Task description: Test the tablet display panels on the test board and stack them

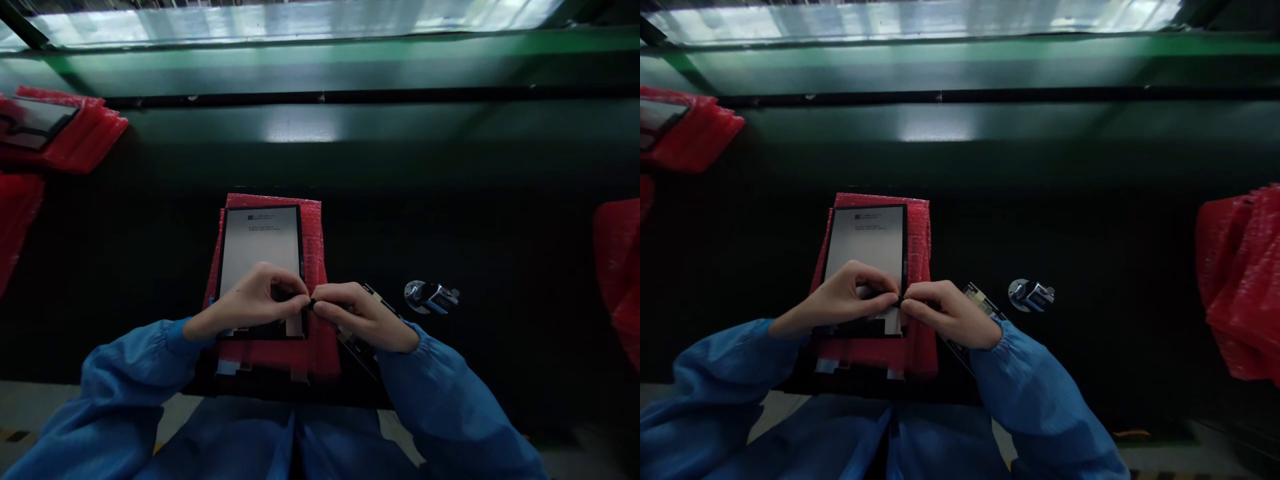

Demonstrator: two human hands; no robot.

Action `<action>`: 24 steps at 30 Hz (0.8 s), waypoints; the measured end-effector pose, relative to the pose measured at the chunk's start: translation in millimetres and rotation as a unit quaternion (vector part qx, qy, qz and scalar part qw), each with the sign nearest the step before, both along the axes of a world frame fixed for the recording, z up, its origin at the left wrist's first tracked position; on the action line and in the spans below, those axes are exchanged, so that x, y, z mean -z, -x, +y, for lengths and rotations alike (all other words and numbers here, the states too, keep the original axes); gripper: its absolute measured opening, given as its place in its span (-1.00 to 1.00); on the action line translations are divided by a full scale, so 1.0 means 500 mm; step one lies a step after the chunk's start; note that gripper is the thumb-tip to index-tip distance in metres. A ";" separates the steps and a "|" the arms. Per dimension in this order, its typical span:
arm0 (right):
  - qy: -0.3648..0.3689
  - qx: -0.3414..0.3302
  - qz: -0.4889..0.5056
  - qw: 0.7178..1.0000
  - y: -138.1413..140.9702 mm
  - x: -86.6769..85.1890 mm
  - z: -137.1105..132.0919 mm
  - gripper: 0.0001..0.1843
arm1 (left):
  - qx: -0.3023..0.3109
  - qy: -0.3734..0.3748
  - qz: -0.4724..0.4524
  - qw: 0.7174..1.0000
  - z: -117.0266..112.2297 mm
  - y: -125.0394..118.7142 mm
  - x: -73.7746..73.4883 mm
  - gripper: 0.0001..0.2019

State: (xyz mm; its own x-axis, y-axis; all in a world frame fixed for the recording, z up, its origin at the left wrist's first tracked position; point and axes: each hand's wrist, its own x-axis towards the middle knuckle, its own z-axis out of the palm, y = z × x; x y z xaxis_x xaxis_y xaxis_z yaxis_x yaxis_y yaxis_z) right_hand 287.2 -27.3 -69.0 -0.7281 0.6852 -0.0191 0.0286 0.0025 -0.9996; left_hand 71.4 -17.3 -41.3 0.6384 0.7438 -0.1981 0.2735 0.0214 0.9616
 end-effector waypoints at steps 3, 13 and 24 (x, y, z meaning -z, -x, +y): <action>0.001 -0.011 0.014 1.000 -0.001 -0.004 0.001 -0.71 | 0.008 0.008 -0.010 1.000 0.002 0.000 -0.004 -0.87; -0.035 0.095 -0.026 0.994 0.033 0.021 -0.017 -0.57 | 0.006 -0.031 0.013 0.999 -0.006 -0.010 0.012 -0.85; -0.050 0.246 -0.120 0.961 -0.031 -0.035 -0.115 -0.65 | -0.301 -0.159 0.366 0.866 -0.135 0.165 0.019 -0.63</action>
